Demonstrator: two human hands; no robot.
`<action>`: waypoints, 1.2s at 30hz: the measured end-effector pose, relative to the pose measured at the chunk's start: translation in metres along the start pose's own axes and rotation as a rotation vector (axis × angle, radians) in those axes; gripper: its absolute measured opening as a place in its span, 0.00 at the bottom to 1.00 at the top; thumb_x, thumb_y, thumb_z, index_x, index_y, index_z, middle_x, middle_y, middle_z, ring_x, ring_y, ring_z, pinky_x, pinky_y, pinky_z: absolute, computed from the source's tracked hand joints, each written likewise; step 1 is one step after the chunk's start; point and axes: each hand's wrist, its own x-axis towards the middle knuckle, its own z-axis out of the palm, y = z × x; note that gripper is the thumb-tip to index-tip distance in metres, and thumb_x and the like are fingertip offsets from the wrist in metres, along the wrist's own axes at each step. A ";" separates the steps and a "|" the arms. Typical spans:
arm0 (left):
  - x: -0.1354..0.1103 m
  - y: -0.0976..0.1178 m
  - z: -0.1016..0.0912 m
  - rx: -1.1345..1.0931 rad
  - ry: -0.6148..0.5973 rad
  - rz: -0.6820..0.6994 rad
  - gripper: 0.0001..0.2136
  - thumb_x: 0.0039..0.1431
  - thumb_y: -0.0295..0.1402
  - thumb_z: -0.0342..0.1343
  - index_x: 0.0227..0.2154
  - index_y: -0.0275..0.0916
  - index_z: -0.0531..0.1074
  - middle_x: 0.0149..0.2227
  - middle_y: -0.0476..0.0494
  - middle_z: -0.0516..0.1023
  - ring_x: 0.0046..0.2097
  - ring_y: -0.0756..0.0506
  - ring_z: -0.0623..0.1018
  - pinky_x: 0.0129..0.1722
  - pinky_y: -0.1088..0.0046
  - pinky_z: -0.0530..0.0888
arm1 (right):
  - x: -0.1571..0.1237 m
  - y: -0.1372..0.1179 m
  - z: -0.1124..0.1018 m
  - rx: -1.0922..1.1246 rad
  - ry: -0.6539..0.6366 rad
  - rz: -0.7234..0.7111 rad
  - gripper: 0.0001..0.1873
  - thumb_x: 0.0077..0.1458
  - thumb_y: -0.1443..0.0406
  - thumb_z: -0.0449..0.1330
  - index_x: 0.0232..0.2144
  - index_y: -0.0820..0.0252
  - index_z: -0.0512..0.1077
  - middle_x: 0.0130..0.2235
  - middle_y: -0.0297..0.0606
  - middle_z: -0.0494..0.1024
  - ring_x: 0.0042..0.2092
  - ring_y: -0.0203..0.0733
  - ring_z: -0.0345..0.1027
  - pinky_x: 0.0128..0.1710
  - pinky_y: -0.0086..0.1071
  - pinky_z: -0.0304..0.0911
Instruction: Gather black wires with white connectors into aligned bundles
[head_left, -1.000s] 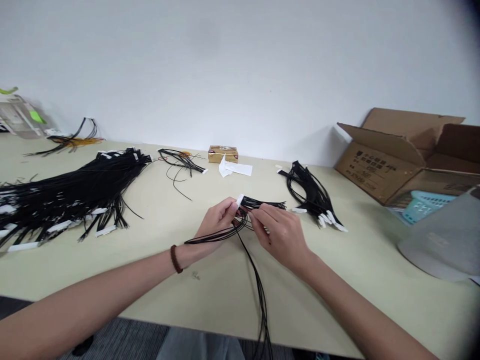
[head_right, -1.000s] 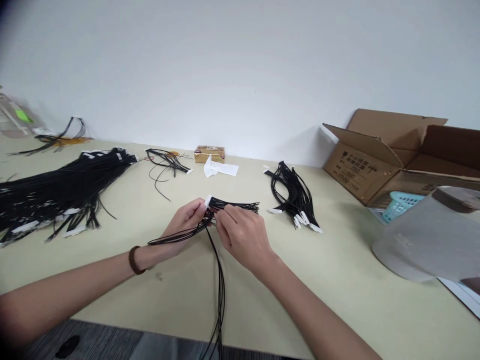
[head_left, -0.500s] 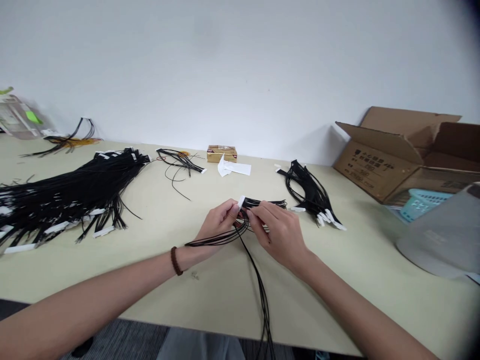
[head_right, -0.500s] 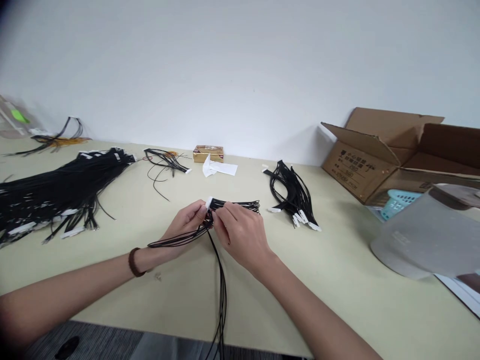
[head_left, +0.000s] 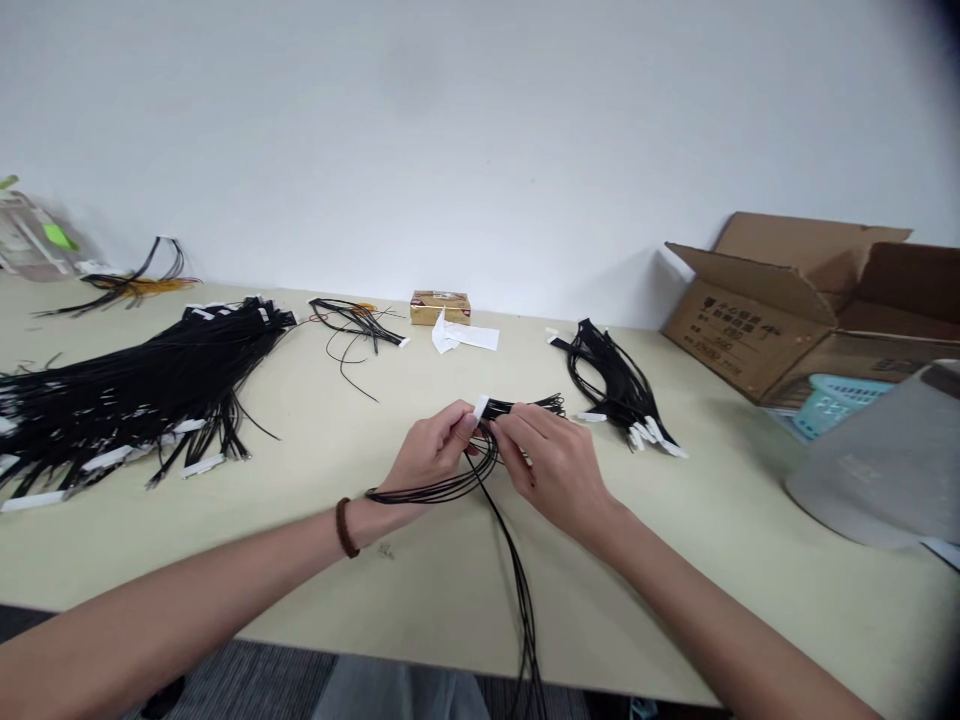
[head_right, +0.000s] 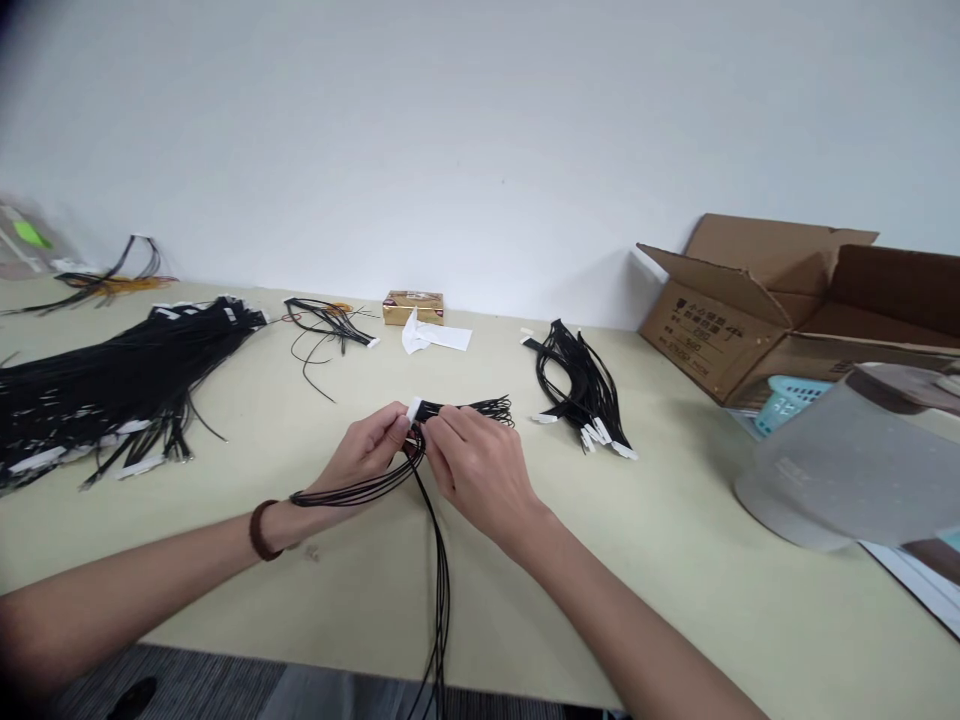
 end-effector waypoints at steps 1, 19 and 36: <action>0.000 0.000 0.000 0.007 0.003 0.005 0.16 0.58 0.45 0.41 0.25 0.39 0.62 0.24 0.50 0.67 0.28 0.50 0.68 0.29 0.76 0.64 | 0.000 0.000 0.000 0.000 0.000 -0.001 0.11 0.57 0.70 0.49 0.23 0.60 0.63 0.24 0.32 0.67 0.27 0.31 0.58 0.25 0.27 0.47; 0.006 0.001 -0.011 -0.595 -0.185 -0.360 0.12 0.55 0.41 0.50 0.34 0.36 0.68 0.48 0.37 0.72 0.37 0.44 0.78 0.38 0.65 0.71 | 0.003 0.068 -0.019 -0.423 0.265 0.076 0.06 0.50 0.65 0.57 0.25 0.57 0.62 0.28 0.36 0.66 0.32 0.40 0.55 0.30 0.32 0.51; 0.013 0.005 -0.013 -1.014 -0.089 -0.417 0.04 0.55 0.28 0.51 0.27 0.37 0.68 0.35 0.48 0.75 0.35 0.50 0.74 0.42 0.69 0.67 | 0.003 0.017 -0.006 -0.369 0.251 -0.523 0.06 0.50 0.72 0.59 0.31 0.56 0.71 0.34 0.31 0.75 0.37 0.33 0.60 0.34 0.32 0.55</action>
